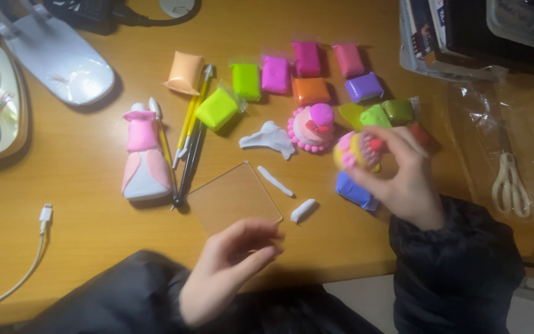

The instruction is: Molding and shaping clay to decorate a small figure on a desk

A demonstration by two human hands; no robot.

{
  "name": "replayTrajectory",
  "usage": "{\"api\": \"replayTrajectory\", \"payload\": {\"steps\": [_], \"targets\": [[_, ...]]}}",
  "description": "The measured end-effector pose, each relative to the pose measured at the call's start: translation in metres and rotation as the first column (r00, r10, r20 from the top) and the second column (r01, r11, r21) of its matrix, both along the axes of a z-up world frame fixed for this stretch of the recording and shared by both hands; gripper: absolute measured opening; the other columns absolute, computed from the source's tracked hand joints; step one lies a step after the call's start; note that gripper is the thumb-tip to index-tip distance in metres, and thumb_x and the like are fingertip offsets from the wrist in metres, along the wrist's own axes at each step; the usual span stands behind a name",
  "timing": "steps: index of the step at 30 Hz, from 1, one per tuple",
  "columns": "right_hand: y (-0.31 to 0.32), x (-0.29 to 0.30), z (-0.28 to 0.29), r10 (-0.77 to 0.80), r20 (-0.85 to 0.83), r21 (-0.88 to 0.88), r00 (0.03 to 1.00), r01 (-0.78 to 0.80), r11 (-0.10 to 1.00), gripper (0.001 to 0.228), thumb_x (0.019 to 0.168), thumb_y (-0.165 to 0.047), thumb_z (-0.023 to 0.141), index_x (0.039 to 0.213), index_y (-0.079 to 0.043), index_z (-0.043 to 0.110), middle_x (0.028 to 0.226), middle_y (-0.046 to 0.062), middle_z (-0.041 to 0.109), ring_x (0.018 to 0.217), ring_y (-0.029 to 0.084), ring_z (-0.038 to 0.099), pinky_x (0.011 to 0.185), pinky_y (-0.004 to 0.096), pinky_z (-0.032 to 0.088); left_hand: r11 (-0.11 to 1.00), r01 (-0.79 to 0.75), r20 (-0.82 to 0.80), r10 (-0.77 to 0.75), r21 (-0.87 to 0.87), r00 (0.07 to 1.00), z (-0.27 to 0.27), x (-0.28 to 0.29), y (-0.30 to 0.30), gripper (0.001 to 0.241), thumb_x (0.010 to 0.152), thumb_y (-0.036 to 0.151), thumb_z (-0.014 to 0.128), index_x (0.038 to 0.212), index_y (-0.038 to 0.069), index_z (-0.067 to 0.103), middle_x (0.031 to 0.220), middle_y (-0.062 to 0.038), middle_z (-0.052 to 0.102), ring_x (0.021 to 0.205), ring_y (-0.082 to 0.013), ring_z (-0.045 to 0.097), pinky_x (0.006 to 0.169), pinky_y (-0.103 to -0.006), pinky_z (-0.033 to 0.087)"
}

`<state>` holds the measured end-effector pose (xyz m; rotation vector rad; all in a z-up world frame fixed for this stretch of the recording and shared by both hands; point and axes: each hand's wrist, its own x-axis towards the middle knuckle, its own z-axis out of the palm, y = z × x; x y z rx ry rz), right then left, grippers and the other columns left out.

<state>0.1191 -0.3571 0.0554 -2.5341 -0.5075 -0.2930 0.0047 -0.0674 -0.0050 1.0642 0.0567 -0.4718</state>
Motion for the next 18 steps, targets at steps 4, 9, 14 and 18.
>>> {"api": "replayTrajectory", "payload": {"steps": [4,9,14,18], "targets": [[-0.014,0.008,-0.042,-0.245,0.087,-0.132,0.966,0.255,0.958,0.053,0.080,-0.021,0.084,0.126,-0.001,0.068,0.112,0.014,0.058,0.106,0.031,0.063,0.089,0.040,0.053,0.884,-0.188,0.492,-0.053,0.428,0.869,0.009,-0.008,0.027,0.017,0.094,0.021,0.067,0.094,0.009,0.079,0.087,0.001,0.084,0.081,-0.0087,0.079,0.078,-0.0221,0.060],[-0.020,0.021,-0.071,-0.266,0.158,-0.254,0.951,0.300,0.919,0.058,0.077,-0.034,0.087,0.119,-0.002,0.063,0.110,0.021,0.054,0.108,0.044,0.056,0.086,0.054,0.050,0.803,-0.334,0.664,-0.100,0.494,0.741,0.008,-0.011,0.044,0.010,0.094,0.011,0.064,0.098,0.008,0.073,0.089,-0.002,0.078,0.079,-0.0148,0.075,0.075,-0.0247,0.057],[0.005,0.003,-0.043,-0.058,0.268,-0.275,0.962,0.134,0.952,0.058,0.082,-0.027,0.089,0.123,0.004,0.062,0.117,0.022,0.050,0.110,0.043,0.053,0.101,0.051,0.046,0.802,-0.325,0.662,-0.114,0.501,0.741,0.008,-0.009,0.051,0.012,0.095,0.010,0.062,0.101,0.008,0.073,0.089,-0.003,0.077,0.078,-0.0152,0.074,0.074,-0.0246,0.056],[0.052,-0.020,-0.042,0.259,0.155,-0.166,0.953,-0.234,0.958,0.030,0.086,-0.022,0.085,0.104,-0.003,0.071,0.100,0.012,0.066,0.095,0.032,0.061,0.095,0.043,0.047,0.767,-0.379,0.734,-0.170,0.517,0.658,-0.001,-0.004,0.047,0.011,0.095,0.008,0.065,0.105,0.006,0.069,0.087,-0.006,0.072,0.073,-0.0209,0.067,0.070,-0.0291,0.054]]}}
